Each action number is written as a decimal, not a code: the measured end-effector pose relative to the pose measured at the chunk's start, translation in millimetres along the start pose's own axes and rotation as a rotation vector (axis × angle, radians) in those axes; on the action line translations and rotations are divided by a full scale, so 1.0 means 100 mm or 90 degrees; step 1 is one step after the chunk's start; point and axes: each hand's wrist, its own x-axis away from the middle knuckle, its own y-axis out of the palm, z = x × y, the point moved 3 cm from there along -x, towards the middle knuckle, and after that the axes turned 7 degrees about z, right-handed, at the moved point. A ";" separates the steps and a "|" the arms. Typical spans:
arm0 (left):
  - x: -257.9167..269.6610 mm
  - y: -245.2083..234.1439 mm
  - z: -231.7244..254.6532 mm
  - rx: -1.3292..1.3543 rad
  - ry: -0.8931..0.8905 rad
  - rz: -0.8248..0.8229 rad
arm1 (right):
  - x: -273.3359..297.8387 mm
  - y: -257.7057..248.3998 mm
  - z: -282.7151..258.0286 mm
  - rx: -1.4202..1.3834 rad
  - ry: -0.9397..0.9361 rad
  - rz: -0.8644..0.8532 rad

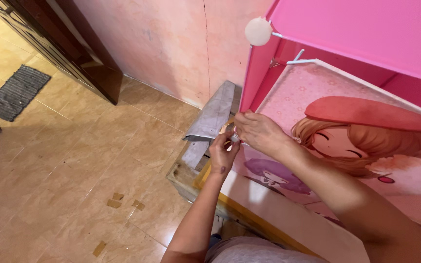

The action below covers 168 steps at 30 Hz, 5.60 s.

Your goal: The person assembles a pink modular storage unit by inserting white plastic connectors into the corners of fabric panels and snapping the panels together. They handle multiple panels and connectors, aligning edges and securing joints to build the structure.

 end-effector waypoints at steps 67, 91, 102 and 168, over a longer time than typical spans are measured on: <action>-0.85 -0.10 2.48 -0.184 0.379 0.100 | 0.29 -1.38 1.01 -0.016 0.617 0.445; -1.36 -0.08 3.08 0.062 0.270 -0.014 | 0.29 -1.22 1.05 -0.092 0.629 0.456; -1.41 -0.05 2.97 0.191 0.188 -0.049 | 0.22 -1.22 1.10 -0.098 0.619 0.454; -1.42 -0.12 3.00 0.134 0.213 -0.090 | -0.20 -0.80 0.97 0.062 0.691 0.408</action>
